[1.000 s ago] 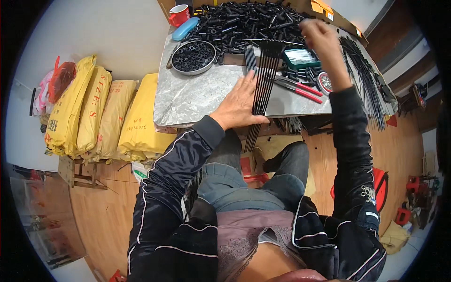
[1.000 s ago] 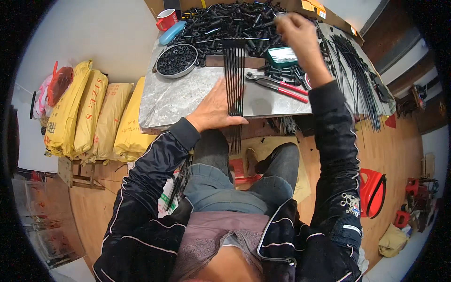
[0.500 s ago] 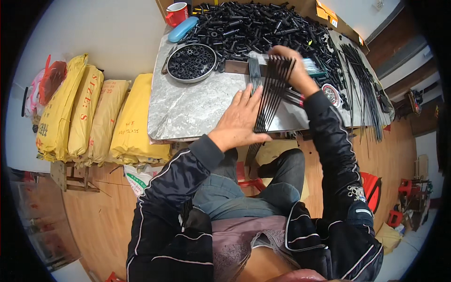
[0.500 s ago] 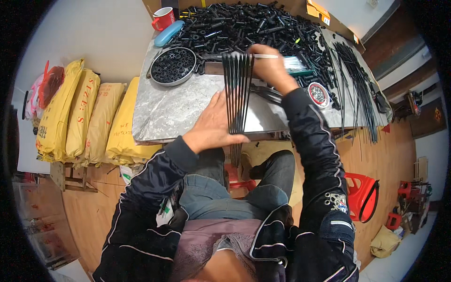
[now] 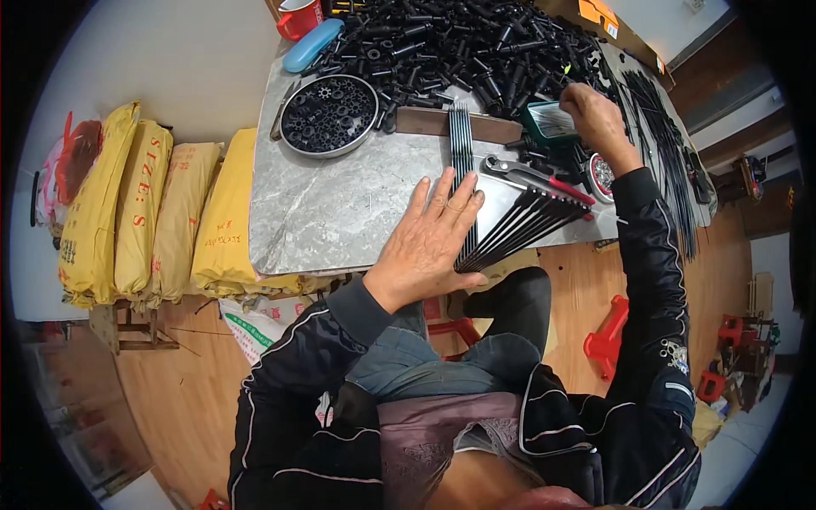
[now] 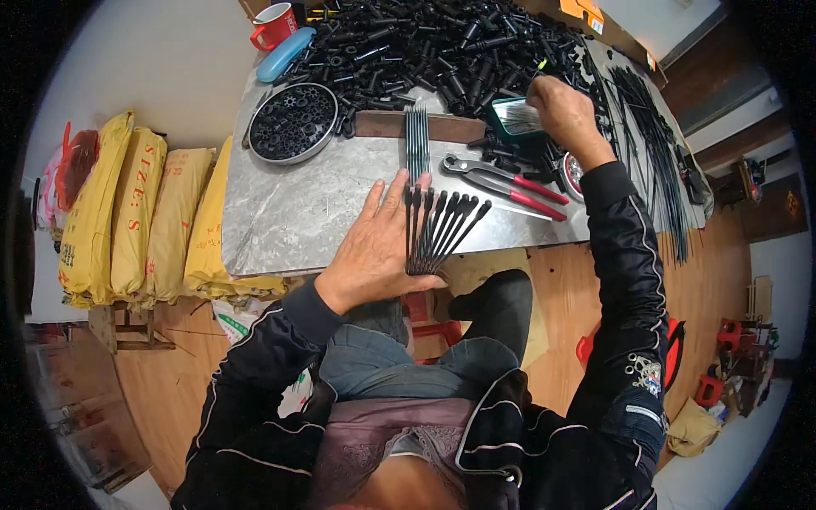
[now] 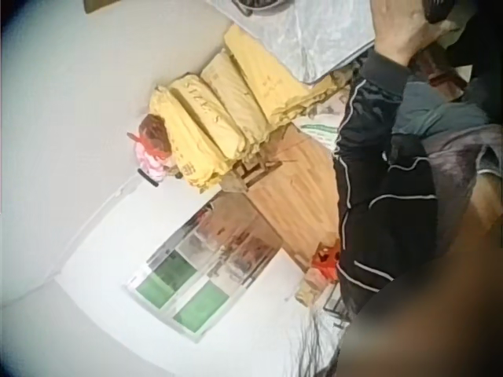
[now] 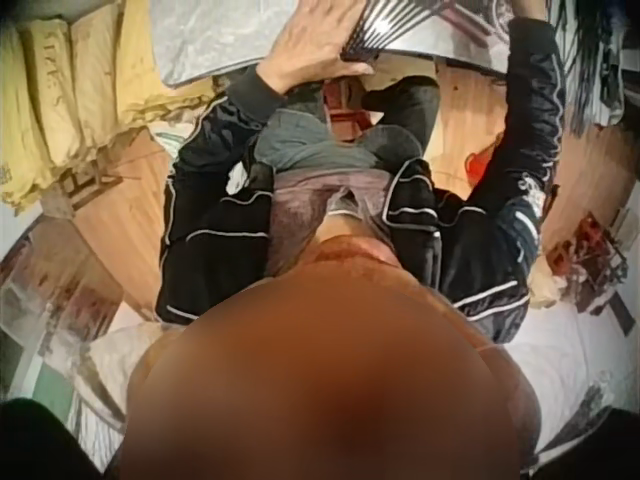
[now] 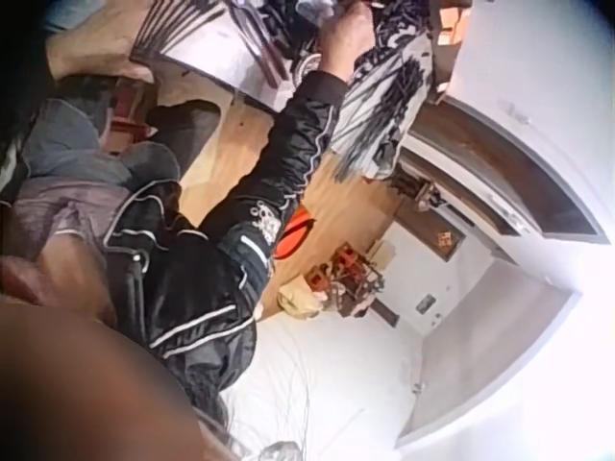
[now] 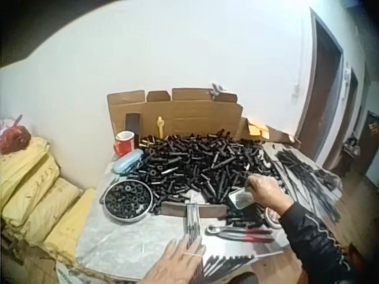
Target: Bundling, aligning, and trimming groups of black wires at a factory workbench.
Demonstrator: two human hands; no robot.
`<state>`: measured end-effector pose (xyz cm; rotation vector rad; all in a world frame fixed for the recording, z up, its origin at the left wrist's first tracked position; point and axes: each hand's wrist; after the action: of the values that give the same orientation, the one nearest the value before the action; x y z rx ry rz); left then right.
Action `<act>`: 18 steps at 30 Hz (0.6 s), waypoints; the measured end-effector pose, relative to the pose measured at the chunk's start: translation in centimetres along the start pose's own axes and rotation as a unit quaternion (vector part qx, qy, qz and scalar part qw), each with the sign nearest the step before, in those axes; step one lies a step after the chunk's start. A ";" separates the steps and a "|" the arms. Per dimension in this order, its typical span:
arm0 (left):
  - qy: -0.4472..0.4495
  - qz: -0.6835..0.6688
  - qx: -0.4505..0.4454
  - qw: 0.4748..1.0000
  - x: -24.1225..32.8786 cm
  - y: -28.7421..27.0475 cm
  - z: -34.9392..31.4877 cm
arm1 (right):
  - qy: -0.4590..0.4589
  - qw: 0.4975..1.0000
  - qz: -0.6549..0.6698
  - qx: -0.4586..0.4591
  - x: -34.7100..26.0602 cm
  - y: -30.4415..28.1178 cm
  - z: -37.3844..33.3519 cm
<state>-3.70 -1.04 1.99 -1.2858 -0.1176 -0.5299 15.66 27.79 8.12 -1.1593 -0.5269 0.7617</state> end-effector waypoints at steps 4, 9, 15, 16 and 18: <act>0.010 0.000 0.006 1.000 -0.1 0.0 0.3 | -0.006 1.000 0.012 0.013 -0.5 -0.9 -0.1; 0.001 0.004 -0.003 1.000 0.1 -0.1 0.4 | -0.103 0.986 0.129 0.018 -5.5 0.9 0.2; -0.008 -0.017 0.000 1.000 0.0 -0.2 0.5 | -0.099 0.984 0.145 -0.007 -8.5 2.3 0.7; -0.009 -0.023 0.003 1.000 0.0 -0.2 0.5 | -0.081 0.986 0.147 -0.011 -8.5 2.3 0.7; -0.012 -0.026 -0.004 1.000 -0.1 -0.2 0.5 | -0.093 0.984 0.155 -0.007 -8.4 2.4 0.8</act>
<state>-3.74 -0.54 2.25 -1.3005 -0.1695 -0.5601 9.06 22.29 6.18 -1.2059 -0.5123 1.1439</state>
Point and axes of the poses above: each hand's wrist, its own z-axis towards the middle knuckle, its own y-axis out of the palm, x = y × z, and after that the axes turned 1 degree about -y, right-handed
